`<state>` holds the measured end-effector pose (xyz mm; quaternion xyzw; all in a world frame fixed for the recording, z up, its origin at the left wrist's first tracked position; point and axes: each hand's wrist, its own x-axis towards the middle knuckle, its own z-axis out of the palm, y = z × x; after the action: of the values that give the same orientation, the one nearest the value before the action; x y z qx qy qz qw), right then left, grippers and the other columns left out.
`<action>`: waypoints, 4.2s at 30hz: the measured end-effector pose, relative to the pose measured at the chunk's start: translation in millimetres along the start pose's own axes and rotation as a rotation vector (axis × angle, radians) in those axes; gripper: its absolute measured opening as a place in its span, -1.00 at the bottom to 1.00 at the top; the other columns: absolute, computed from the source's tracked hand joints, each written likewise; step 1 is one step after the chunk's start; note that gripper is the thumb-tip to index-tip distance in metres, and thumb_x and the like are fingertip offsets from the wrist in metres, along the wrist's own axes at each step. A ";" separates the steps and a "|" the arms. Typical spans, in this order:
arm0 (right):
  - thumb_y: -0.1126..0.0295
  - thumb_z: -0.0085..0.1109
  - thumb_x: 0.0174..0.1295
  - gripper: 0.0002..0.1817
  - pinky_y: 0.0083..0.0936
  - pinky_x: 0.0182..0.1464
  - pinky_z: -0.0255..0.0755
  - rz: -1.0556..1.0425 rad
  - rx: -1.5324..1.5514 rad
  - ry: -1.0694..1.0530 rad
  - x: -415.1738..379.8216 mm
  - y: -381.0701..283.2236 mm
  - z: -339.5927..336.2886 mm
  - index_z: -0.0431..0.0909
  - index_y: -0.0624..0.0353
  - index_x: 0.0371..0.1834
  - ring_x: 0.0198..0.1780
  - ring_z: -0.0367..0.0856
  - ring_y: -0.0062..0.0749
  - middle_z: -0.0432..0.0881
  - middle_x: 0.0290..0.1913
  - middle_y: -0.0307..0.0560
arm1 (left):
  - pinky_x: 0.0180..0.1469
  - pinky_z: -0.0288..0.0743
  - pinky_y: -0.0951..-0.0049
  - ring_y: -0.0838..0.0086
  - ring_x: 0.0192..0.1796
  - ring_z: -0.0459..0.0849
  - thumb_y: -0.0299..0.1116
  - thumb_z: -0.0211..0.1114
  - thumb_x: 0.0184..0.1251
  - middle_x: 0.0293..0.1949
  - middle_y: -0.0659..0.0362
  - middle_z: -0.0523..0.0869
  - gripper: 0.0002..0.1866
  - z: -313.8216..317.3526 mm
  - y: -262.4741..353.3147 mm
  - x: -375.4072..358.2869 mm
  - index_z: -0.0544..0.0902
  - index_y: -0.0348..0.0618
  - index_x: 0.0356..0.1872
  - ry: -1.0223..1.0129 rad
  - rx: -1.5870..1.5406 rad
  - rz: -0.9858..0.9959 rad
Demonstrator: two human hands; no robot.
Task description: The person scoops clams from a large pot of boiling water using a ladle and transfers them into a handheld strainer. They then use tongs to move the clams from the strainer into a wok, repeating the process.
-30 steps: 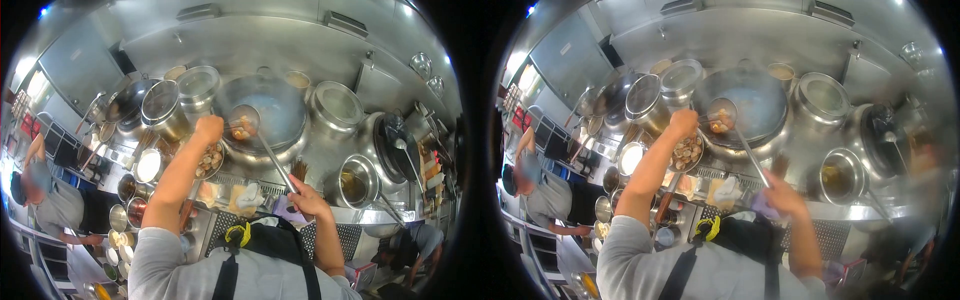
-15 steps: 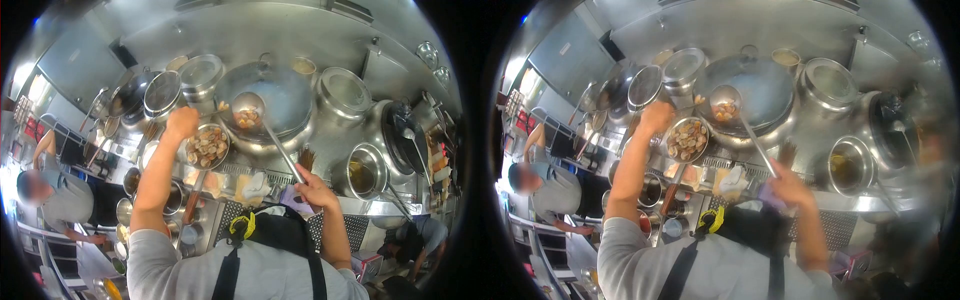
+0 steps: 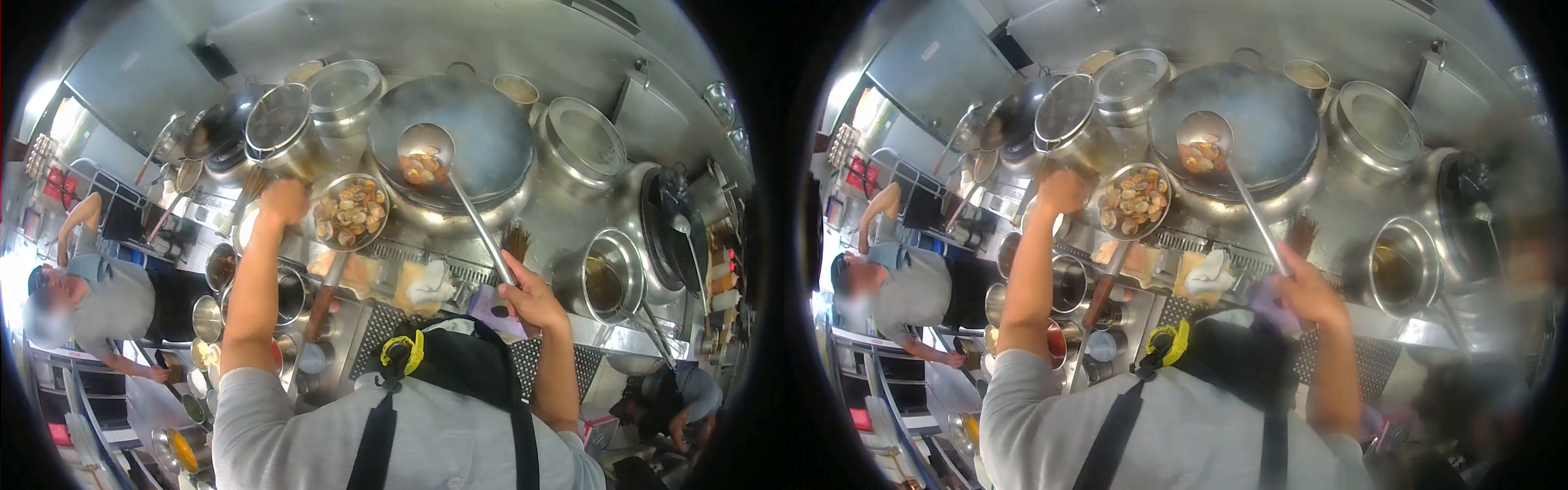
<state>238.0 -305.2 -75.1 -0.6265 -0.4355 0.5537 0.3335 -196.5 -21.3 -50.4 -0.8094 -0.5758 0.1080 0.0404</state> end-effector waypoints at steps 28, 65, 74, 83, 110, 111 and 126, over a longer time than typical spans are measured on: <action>0.40 0.18 0.40 -0.22 -0.42 -0.24 0.60 0.005 -0.087 -0.043 -3.0 -1.5 -2.2 0.13 0.00 0.69 -0.33 0.58 -0.52 0.54 -0.25 -0.11 | 0.00 0.73 0.14 0.12 0.00 0.83 -0.34 0.42 0.16 -0.09 -0.05 0.84 -0.77 -77.4 131.8 48.1 0.83 -0.18 -0.19 0.038 0.148 0.247; 0.32 0.17 0.42 -0.22 -0.37 -0.15 0.57 -0.053 -0.283 0.005 -9.4 8.6 -0.1 0.11 -0.04 0.70 -0.35 0.60 -0.38 0.64 -0.27 0.04 | -0.10 0.73 0.13 0.07 -0.13 0.85 -0.41 0.39 0.12 -0.23 -0.06 0.84 -0.85 -57.1 148.9 27.2 0.84 -0.19 -0.32 0.074 0.221 0.379; 0.31 0.20 0.41 -0.19 -0.41 -0.21 0.54 0.002 -0.177 -0.033 -7.0 5.8 -3.1 0.10 -0.08 0.71 -0.37 0.61 -0.41 0.62 -0.32 -0.05 | -0.20 0.73 0.15 0.08 -0.25 0.85 -0.38 0.36 0.13 -0.37 -0.06 0.82 -0.87 -69.9 103.7 -16.1 0.81 -0.20 -0.40 0.191 0.242 0.336; 0.39 0.21 0.39 -0.19 -0.48 -0.23 0.53 0.003 -0.112 -0.038 -8.5 -1.2 -3.0 0.11 0.03 0.69 -0.35 0.56 -0.54 0.61 -0.25 -0.13 | -0.06 0.74 0.09 0.03 -0.12 0.85 -0.38 0.33 0.14 -0.26 -0.12 0.83 -0.81 16.1 18.6 -3.9 0.81 -0.24 -0.30 -0.025 0.159 0.082; 0.40 0.18 0.39 -0.20 -0.43 -0.25 0.57 0.008 -0.164 -0.022 -10.6 -1.9 -2.4 0.12 -0.01 0.69 -0.41 0.61 -0.46 0.61 -0.34 -0.10 | -0.03 0.74 0.15 0.10 -0.02 0.84 -0.43 0.29 0.26 -0.13 -0.03 0.85 -0.80 -65.2 165.2 46.2 0.84 -0.14 -0.19 0.020 0.155 0.274; 0.40 0.19 0.38 -0.20 -0.43 -0.25 0.57 -0.001 -0.154 -0.023 -8.1 3.4 -2.5 0.12 -0.01 0.69 -0.41 0.62 -0.45 0.60 -0.35 -0.10 | -0.03 0.73 0.14 0.10 -0.02 0.84 -0.41 0.29 0.27 -0.13 -0.03 0.85 -0.80 -65.8 164.8 48.4 0.84 -0.15 -0.19 0.027 0.144 0.278; 0.40 0.20 0.37 -0.20 -0.45 -0.18 0.57 0.041 -0.148 -0.026 -7.0 -0.1 -4.4 0.13 0.02 0.69 -0.29 0.63 -0.48 0.64 -0.22 -0.07 | 0.01 0.71 0.06 -0.01 -0.04 0.82 -0.21 0.36 0.30 -0.13 -0.11 0.83 -0.73 -31.0 17.6 34.1 0.81 -0.20 -0.17 0.082 -0.011 -0.063</action>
<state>242.2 -311.3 -71.5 -0.6510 -0.4665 0.5349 0.2691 -162.7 6.8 -27.9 -0.7949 -0.5993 0.0703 0.0631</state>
